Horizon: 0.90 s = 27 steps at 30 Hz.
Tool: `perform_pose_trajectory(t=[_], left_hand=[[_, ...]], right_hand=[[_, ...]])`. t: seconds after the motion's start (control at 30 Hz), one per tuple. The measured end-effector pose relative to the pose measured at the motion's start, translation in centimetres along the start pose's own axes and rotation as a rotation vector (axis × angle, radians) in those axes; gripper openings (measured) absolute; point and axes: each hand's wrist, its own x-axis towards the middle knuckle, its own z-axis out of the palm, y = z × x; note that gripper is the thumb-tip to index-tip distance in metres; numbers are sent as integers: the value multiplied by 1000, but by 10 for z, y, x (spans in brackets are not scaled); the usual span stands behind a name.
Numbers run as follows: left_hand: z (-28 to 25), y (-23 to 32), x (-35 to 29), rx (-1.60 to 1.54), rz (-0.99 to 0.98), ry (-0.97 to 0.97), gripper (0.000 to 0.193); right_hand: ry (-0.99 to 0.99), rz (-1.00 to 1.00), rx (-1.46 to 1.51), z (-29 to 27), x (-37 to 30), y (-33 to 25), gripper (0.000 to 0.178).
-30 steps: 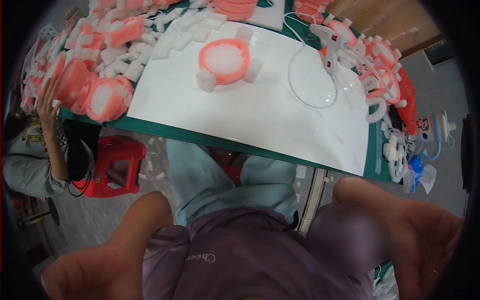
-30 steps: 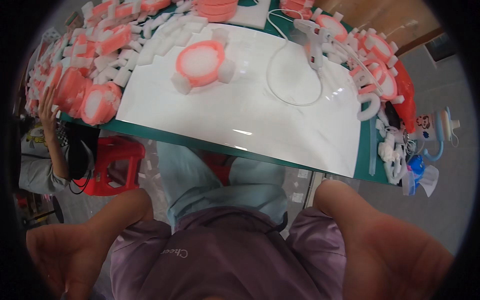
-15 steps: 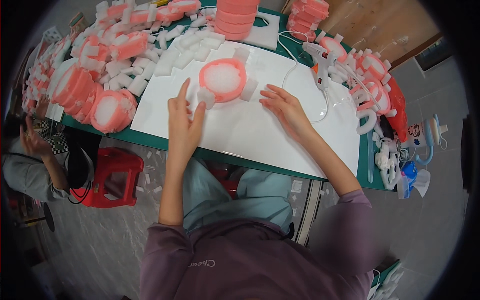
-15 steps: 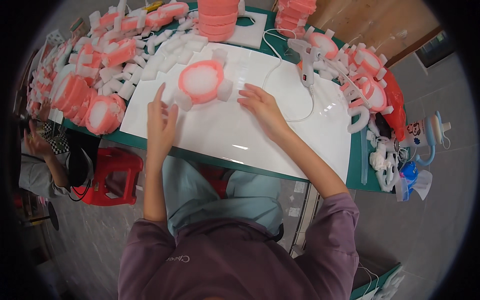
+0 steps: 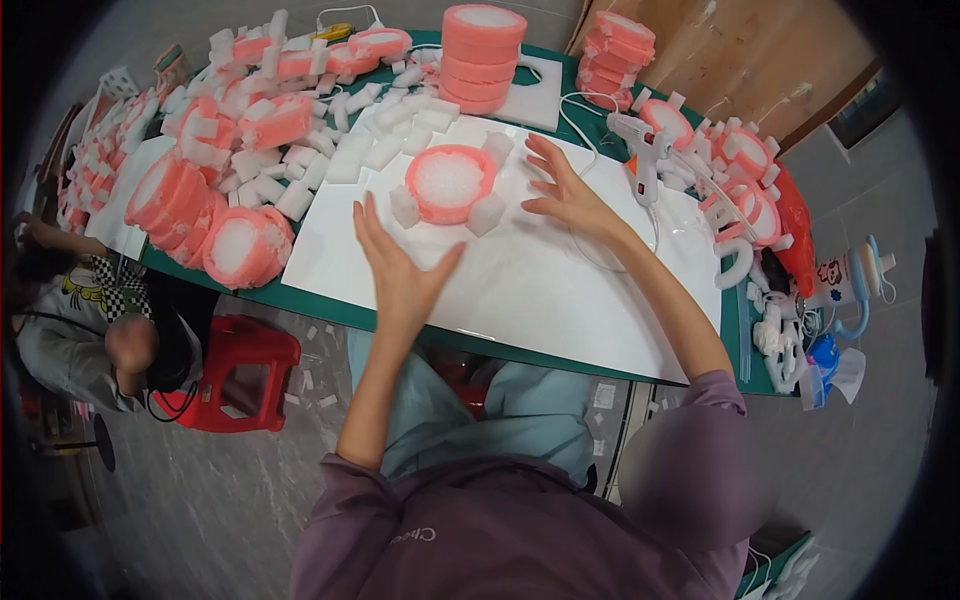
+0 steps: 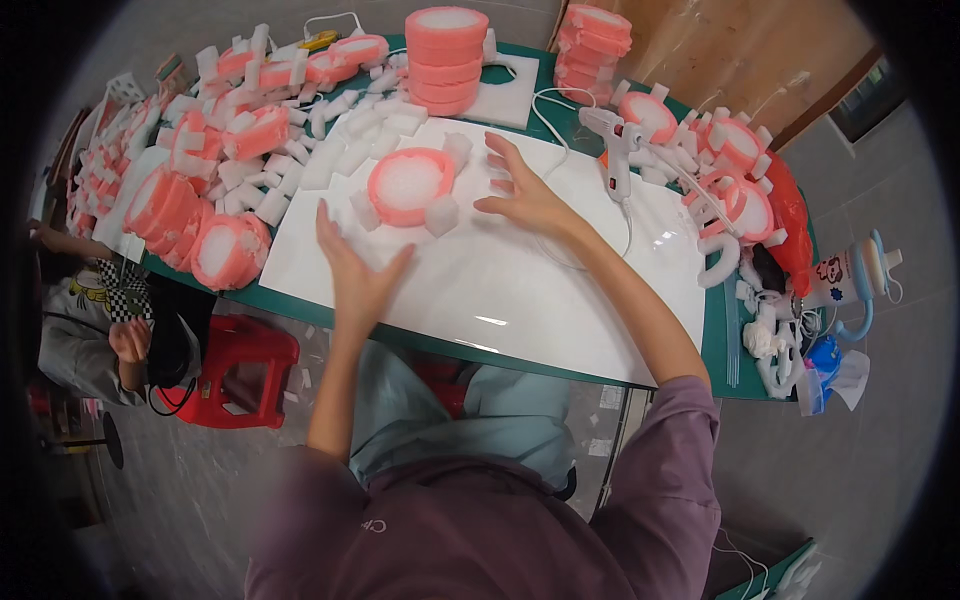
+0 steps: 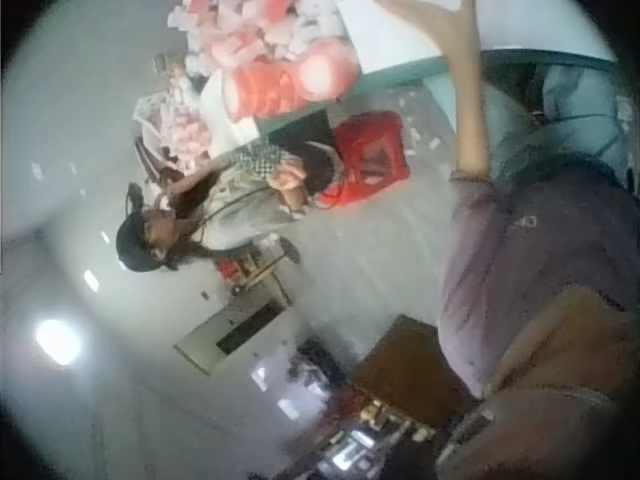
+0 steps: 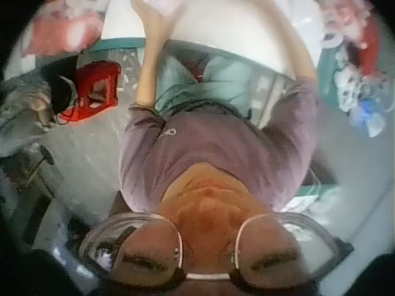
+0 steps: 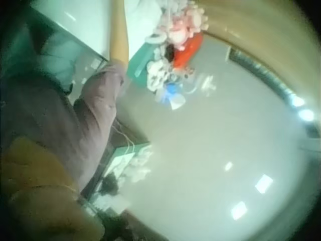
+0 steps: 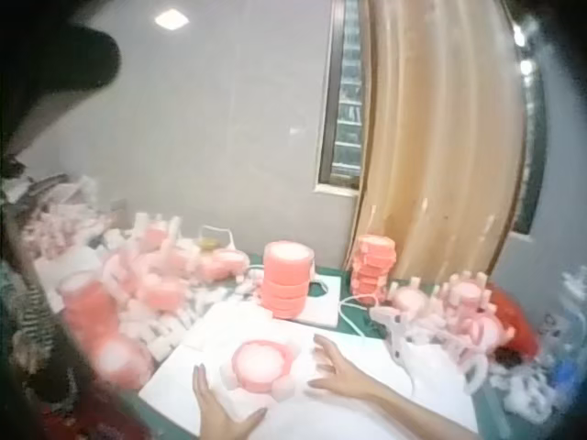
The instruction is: Apply glue to foam rings and attach small foam blocks to assemble products.
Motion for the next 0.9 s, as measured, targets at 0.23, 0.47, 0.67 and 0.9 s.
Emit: perform_pose_trajectory(t=[0.23, 0.47, 0.67, 0.9], left_hand=[[29, 25, 10, 128, -89, -89, 111], [37, 17, 17, 89, -119, -77, 110], [35, 20, 21, 114, -204, -131, 106], [9, -1, 29, -173, -32, -319, 112]], right_hand=[[-47, 85, 350, 5, 50, 48, 54], [102, 20, 149, 24, 43, 57, 48], [150, 59, 162, 33, 40, 48, 46], [224, 127, 247, 43, 5, 31, 49]])
